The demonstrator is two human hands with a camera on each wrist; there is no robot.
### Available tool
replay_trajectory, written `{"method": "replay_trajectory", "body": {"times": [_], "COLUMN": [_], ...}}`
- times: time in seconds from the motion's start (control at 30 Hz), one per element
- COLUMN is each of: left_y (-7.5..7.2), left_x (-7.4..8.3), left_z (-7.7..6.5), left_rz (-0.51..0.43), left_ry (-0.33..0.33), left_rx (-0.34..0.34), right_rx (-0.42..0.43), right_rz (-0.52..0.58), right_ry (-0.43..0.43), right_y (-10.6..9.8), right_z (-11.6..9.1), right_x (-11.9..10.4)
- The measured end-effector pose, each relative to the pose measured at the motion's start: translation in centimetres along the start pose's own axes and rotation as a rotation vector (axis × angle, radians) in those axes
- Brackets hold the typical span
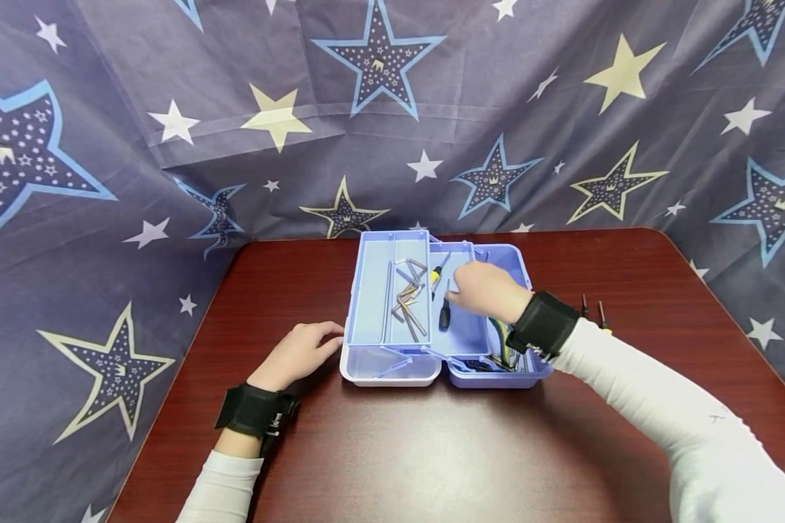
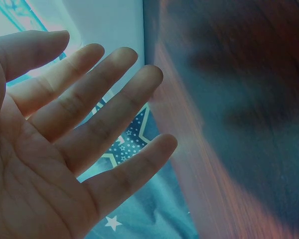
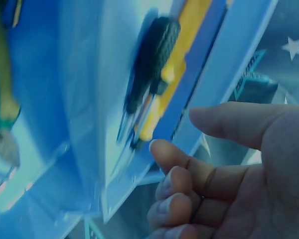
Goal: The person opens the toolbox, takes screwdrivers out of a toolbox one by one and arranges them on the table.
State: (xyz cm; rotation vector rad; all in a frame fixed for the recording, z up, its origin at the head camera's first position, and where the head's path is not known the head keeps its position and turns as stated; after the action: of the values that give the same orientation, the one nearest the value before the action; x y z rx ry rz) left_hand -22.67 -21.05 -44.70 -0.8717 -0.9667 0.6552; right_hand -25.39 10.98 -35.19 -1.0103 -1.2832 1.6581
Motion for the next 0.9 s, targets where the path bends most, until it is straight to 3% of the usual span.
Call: {"method": "replay_trajectory", "body": {"times": [0.17,0.43,0.9], "left_y": [0.1,0.3,0.2], "left_x": [0.1,0.0,0.0], "left_z": [0.2,0.1,0.1], "left_rz": [-0.003,-0.003,0.006], "left_ry": [-0.001,-0.003,0.021], "left_rx": [-0.009,-0.011,0.01], "right_rx": [0.011,0.016,-0.038], "right_rz": [0.012,-0.079,-0.014], "right_ry": [-0.012,0.03,0.052], "right_y": [1.8,4.0,2.0], "right_z": [0.2,0.4,0.2], "right_x": [-1.0,-1.0,-0.6]}}
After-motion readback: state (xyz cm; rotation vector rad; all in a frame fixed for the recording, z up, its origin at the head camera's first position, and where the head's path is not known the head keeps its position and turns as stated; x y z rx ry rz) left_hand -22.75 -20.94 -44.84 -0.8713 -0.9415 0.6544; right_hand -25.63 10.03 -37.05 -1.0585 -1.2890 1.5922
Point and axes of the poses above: each hand's wrist, its own z-axis towards the middle knuckle, its own y-axis out of the palm, x = y × z, the point moved 1 cm from there along z, towards the middle knuckle, and after that the axes turned 13 degrees about x, right-handed, at the moved point
